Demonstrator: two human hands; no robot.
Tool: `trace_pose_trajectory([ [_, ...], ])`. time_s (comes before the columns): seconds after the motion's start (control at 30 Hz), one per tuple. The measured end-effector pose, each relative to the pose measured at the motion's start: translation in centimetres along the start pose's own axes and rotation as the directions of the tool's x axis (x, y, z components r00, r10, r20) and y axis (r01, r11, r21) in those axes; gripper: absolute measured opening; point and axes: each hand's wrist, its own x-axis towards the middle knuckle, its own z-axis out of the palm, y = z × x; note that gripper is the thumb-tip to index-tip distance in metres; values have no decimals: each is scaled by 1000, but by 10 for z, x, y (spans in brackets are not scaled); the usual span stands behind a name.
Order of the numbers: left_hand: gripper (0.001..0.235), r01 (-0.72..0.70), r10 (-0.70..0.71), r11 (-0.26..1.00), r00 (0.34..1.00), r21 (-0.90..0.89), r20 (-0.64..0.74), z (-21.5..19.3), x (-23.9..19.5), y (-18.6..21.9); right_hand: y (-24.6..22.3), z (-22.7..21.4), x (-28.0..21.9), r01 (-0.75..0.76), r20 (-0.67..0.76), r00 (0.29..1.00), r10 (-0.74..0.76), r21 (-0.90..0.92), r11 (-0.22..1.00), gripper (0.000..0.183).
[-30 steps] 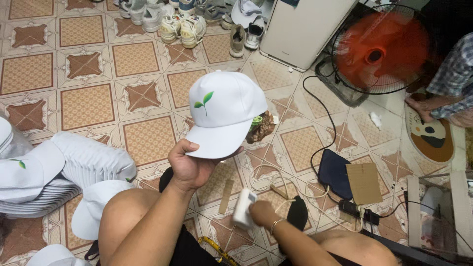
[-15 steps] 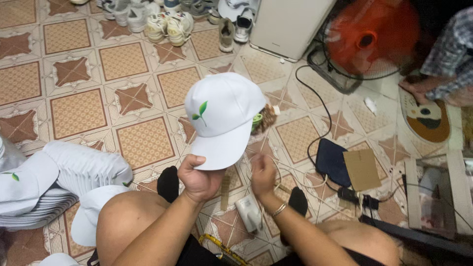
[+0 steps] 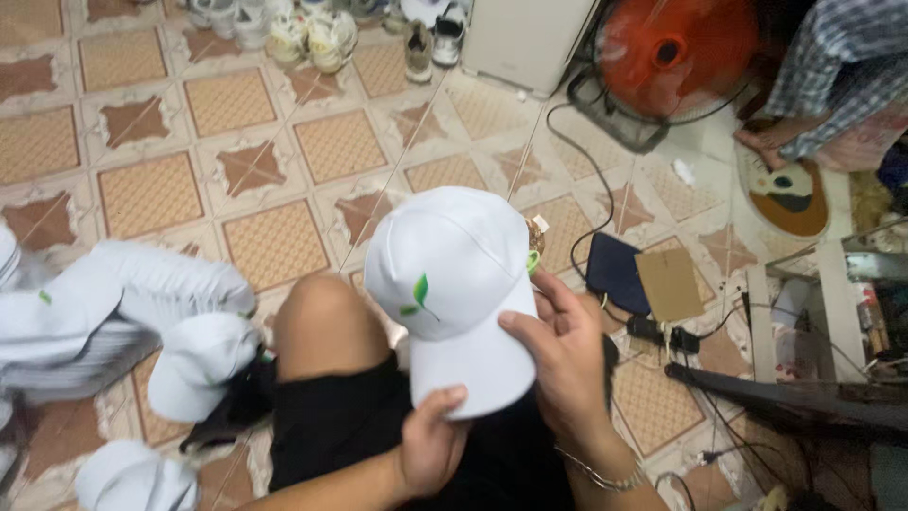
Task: The person sits on the floor and uses a hair dryer to dry a white baseball cap with a green leaf logo. They wipe the cap with a green cloth, then repeatedly blow hot air onto the front and sides of the cap while rotating it.
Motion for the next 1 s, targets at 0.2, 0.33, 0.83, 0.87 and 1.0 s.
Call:
trace_pose_trajectory([
  [0.2, 24, 176, -486, 639, 847, 748, 216, 5, -86, 76, 14, -37, -69, -146, 166, 972, 165, -122, 982, 62],
  [0.33, 15, -253, -352, 186, 885, 950, 304, 27, -90, 127, 33, -59, -94, -175, 193, 958, 212, -193, 966, 56],
  [0.83, 30, -689, -544, 227, 496, 688, 677, 58, 60, 92, 93, -70, -126, 412, 208, 906, -369, -232, 881, 38],
  [0.87, 30, -711, -561, 196, 484, 676, 672, 56, 63, 90, 93, -70, -128, 421, 217, 902, -372, -257, 870, 39],
  [1.0, 24, -799, -569, 150, 411, 582, 712, 51, 77, 83, 96, -69, -123, 368, 226, 917, -328, -169, 914, 38],
])
